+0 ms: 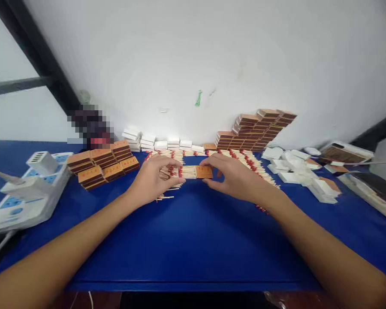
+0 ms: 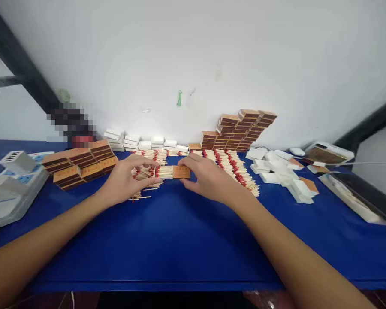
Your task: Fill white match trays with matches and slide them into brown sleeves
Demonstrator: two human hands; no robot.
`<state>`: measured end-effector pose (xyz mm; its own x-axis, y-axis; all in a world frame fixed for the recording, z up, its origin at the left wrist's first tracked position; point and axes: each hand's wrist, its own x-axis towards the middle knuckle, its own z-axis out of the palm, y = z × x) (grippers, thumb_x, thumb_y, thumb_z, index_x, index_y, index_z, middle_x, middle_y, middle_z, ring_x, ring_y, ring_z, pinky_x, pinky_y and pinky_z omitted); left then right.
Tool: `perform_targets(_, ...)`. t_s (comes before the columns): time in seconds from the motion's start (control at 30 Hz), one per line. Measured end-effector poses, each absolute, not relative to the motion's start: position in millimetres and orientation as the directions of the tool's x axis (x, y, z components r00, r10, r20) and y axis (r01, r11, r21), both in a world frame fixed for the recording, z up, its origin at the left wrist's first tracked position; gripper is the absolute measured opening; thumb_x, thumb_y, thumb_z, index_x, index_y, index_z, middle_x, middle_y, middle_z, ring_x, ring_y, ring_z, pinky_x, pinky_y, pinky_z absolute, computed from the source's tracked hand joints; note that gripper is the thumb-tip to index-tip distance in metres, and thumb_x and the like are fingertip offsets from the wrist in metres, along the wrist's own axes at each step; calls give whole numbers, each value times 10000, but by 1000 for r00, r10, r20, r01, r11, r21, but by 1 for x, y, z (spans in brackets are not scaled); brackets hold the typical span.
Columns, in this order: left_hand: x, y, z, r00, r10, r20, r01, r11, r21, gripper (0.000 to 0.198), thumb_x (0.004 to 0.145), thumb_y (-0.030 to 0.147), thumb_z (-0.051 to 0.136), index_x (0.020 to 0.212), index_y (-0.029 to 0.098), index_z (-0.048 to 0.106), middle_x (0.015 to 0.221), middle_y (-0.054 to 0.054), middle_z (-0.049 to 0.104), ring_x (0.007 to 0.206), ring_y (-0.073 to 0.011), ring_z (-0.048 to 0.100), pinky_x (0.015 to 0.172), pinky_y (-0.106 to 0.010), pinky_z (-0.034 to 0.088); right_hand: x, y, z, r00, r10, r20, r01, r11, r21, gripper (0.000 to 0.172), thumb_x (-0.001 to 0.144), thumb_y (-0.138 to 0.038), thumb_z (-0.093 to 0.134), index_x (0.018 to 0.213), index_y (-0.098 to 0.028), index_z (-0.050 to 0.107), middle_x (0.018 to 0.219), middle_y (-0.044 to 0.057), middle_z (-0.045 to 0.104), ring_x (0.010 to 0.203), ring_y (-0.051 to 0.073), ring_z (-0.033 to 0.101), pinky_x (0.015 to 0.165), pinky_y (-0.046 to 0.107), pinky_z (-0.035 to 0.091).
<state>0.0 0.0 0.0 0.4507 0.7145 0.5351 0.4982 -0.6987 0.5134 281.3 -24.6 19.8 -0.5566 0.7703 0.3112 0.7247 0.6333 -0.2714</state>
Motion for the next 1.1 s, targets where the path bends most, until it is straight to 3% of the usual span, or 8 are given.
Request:
perform_targets(0.67, -1, -3, 2, 480, 696, 534, 480, -717, 505, 311, 832, 359, 897, 1091, 236, 778, 1024, -12, 794, 966, -202, 693, 894, -351, 526, 278, -30, 25, -540, 773, 335, 684, 634, -360, 211, 937, -285, 707, 1132, -204, 708, 1006, 63, 715, 861, 209, 659, 754, 338, 497)
perform_targets(0.83, 0, -4, 4, 472, 715, 516, 472, -699, 537, 284, 845, 361, 878, 1078, 234, 777, 1035, -16, 795, 948, -189, 695, 853, -334, 534, 281, -27, 23, -510, 798, 321, 658, 602, -451, 225, 940, -340, 712, 1122, -210, 740, 921, 38, 707, 738, 167, 633, 672, 312, 500)
perform_targets(1.1, -1, -4, 6, 410, 781, 471, 483, -624, 615, 330, 799, 400, 894, 1050, 217, 781, 1002, -25, 780, 869, -170, 686, 790, -295, 545, 282, -23, 21, -499, 804, 324, 644, 593, -483, 302, 970, -398, 702, 1200, -209, 750, 1000, 58, 738, 798, 177, 666, 712, 318, 531)
